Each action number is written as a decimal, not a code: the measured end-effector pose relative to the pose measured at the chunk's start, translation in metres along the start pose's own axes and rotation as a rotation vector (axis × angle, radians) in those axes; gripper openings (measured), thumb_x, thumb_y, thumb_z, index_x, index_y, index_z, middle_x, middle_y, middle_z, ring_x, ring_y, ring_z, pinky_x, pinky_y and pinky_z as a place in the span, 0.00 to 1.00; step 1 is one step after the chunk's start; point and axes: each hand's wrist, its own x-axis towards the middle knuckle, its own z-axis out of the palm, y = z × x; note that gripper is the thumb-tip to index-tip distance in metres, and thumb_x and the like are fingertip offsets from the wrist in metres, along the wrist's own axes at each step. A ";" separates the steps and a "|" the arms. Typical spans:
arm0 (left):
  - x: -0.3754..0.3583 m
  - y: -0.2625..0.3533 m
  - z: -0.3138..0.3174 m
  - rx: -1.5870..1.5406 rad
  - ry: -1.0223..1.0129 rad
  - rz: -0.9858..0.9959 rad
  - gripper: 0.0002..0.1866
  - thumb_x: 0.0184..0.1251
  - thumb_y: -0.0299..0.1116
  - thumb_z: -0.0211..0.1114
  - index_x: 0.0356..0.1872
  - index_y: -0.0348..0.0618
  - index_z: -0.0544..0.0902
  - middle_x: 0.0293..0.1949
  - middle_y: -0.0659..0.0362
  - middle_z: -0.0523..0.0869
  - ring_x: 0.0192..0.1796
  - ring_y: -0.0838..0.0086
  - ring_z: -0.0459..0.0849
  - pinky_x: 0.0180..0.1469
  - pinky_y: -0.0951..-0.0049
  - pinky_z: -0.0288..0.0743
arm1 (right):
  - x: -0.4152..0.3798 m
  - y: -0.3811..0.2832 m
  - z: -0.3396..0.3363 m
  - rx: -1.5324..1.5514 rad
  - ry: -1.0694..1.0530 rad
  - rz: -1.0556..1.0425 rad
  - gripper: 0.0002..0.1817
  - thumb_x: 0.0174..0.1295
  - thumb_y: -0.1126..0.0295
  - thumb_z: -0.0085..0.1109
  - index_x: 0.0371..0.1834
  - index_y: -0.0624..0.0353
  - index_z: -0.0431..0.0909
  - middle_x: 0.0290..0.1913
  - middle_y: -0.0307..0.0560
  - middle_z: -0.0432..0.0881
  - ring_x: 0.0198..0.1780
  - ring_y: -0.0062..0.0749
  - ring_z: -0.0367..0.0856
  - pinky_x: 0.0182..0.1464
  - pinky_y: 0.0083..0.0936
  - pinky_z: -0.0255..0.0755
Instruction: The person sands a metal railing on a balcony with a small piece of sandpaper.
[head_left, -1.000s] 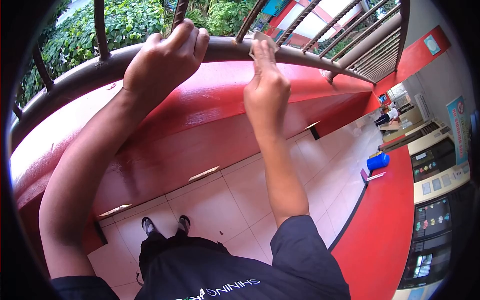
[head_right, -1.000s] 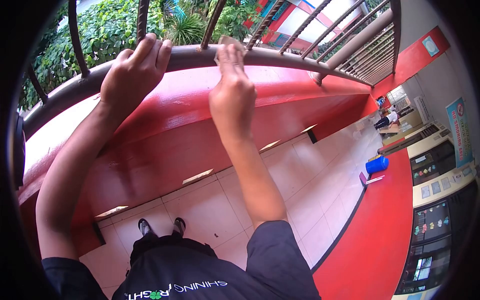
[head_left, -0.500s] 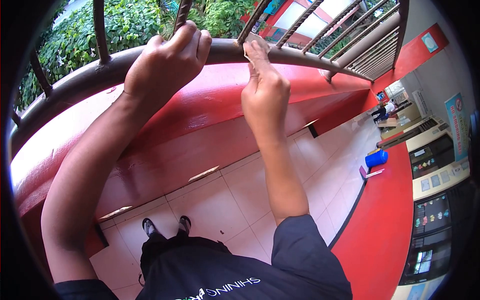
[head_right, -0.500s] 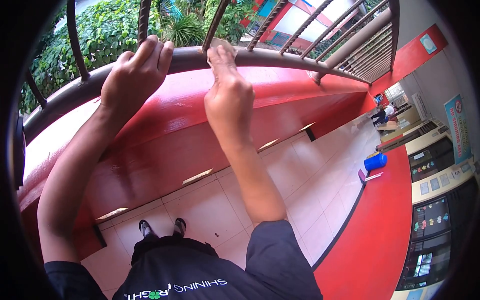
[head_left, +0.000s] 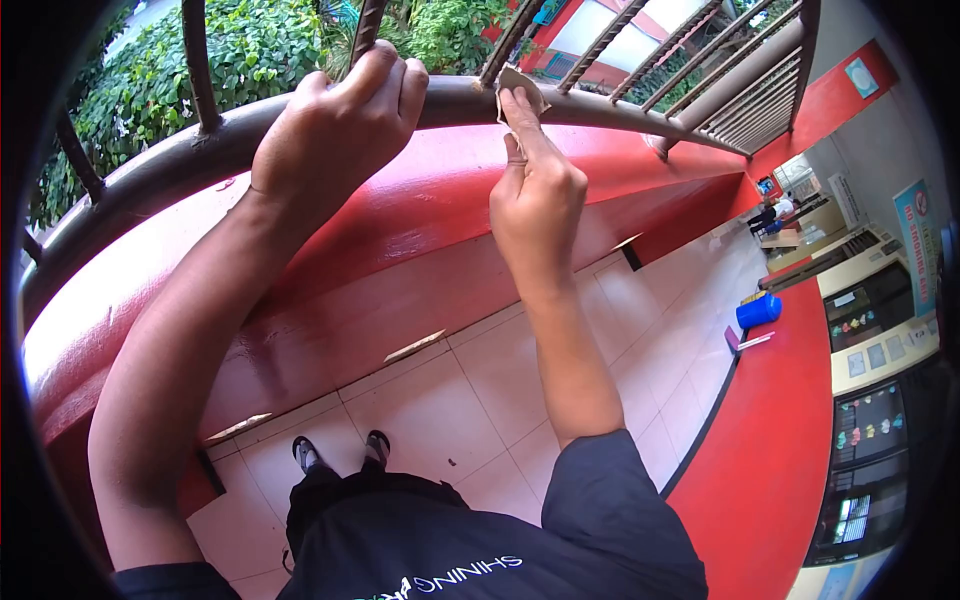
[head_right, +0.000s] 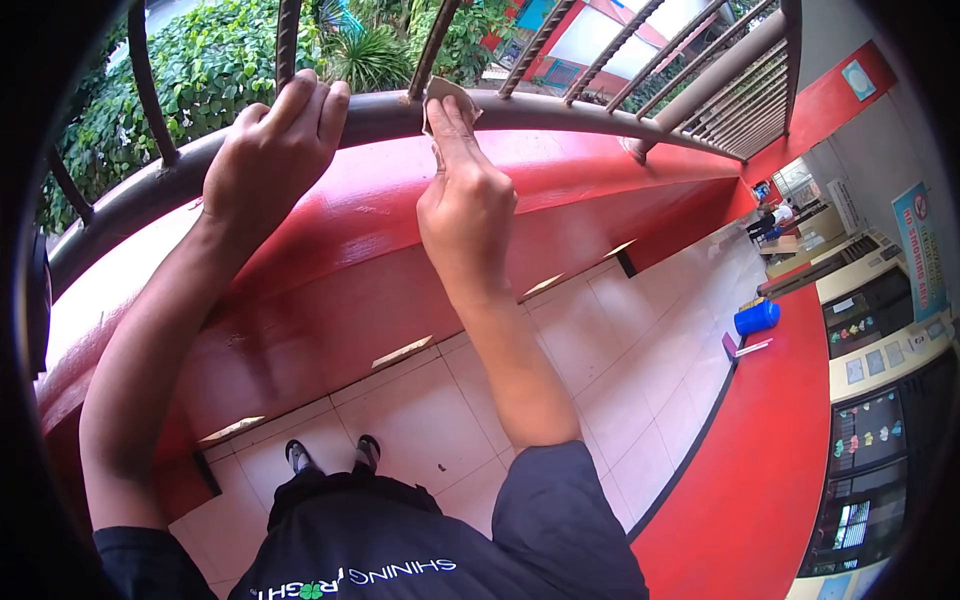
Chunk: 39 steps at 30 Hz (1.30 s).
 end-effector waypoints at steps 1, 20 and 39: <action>0.000 -0.002 0.001 0.006 -0.001 0.005 0.14 0.68 0.32 0.67 0.54 0.47 0.86 0.46 0.65 0.86 0.54 0.82 0.82 0.38 0.82 0.82 | -0.002 -0.001 0.000 0.007 -0.013 -0.034 0.21 0.69 0.85 0.51 0.62 0.63 0.85 0.62 0.61 0.84 0.60 0.54 0.87 0.59 0.44 0.83; 0.002 0.004 0.001 -0.041 -0.039 -0.019 0.16 0.69 0.33 0.65 0.56 0.48 0.85 0.46 0.65 0.86 0.53 0.80 0.82 0.39 0.80 0.82 | 0.002 0.048 -0.019 0.068 0.015 0.130 0.24 0.64 0.91 0.54 0.58 0.58 0.88 0.58 0.63 0.86 0.63 0.49 0.86 0.62 0.37 0.84; 0.002 0.004 0.000 -0.087 -0.098 -0.011 0.17 0.70 0.34 0.64 0.59 0.49 0.84 0.46 0.65 0.85 0.52 0.79 0.82 0.40 0.78 0.81 | 0.010 0.070 -0.020 0.085 0.098 0.198 0.19 0.69 0.85 0.57 0.60 0.62 0.86 0.57 0.60 0.88 0.61 0.53 0.87 0.59 0.39 0.84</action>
